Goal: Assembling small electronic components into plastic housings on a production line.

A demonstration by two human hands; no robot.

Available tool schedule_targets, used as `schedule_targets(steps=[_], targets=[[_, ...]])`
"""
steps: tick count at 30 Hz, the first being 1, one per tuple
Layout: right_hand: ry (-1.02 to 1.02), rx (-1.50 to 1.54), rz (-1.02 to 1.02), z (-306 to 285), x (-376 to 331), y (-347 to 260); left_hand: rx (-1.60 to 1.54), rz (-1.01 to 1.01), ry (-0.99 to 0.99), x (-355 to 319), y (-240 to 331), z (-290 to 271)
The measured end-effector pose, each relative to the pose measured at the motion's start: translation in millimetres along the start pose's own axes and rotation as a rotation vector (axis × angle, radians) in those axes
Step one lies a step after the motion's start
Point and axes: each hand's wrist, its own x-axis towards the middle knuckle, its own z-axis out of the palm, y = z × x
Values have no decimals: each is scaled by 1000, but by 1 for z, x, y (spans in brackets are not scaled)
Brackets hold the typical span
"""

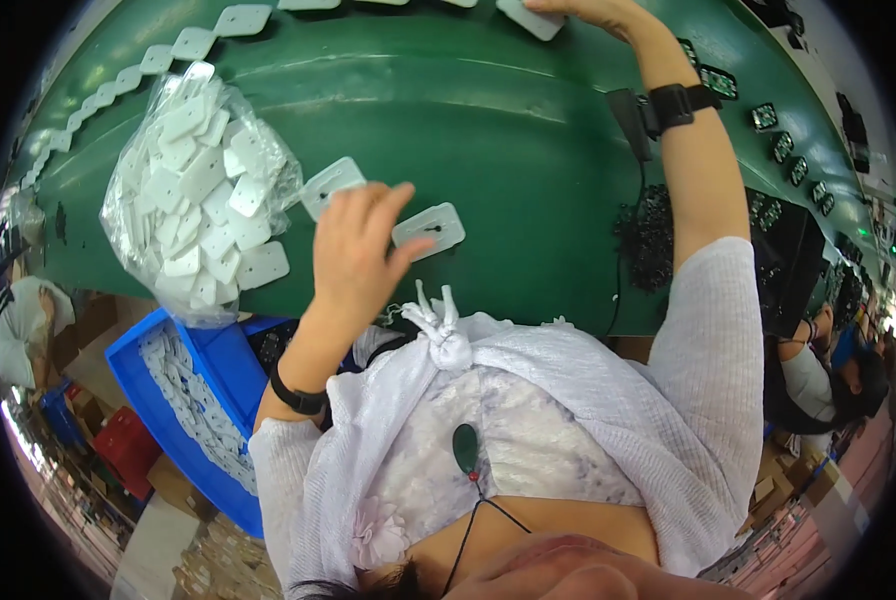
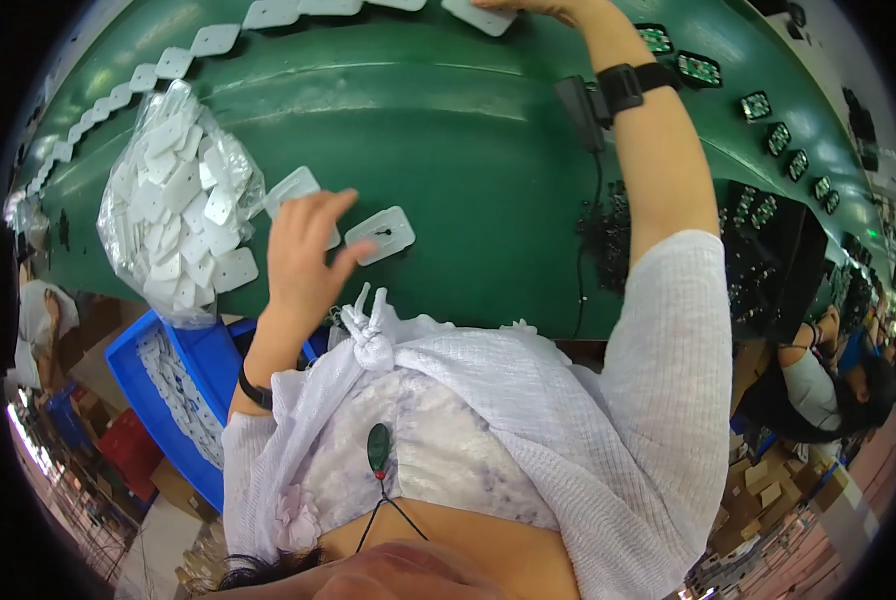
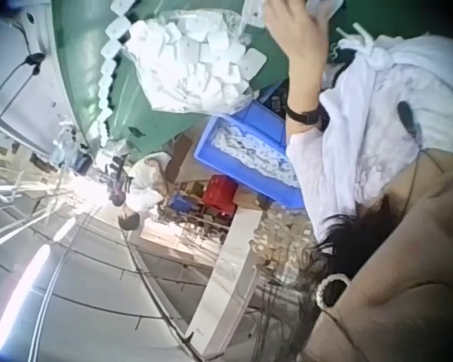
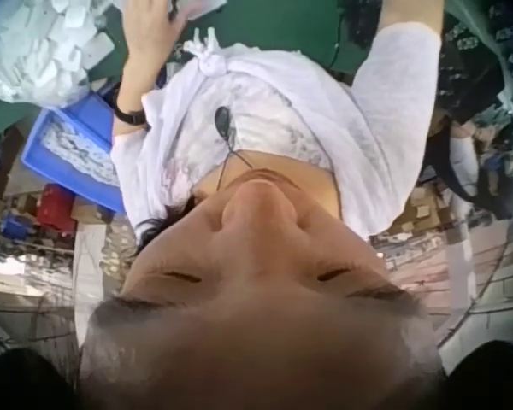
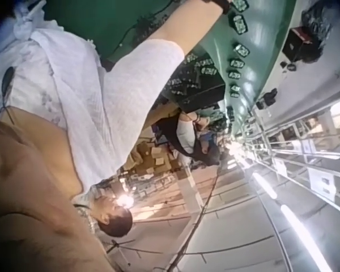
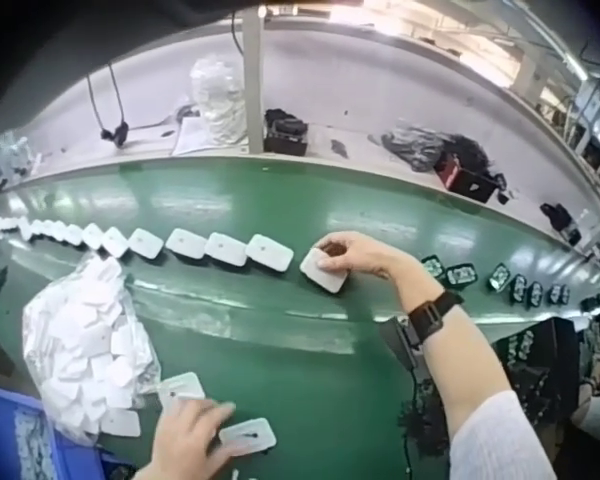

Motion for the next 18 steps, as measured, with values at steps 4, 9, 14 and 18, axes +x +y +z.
schedule_targets(steps=[4, 9, 14, 18], targets=[[111, 25, -141, 13, 20, 27, 134, 87, -179, -13, 9, 16], [482, -451, -215, 8, -52, -4, 148, 101, -189, -19, 2, 30], [423, -918, 178, -21, -175, -21, 105, 77, -160, -15, 0, 35], [177, -1155, 622, -37, -253, 27, 89, 119, -128, 6, 5, 50]])
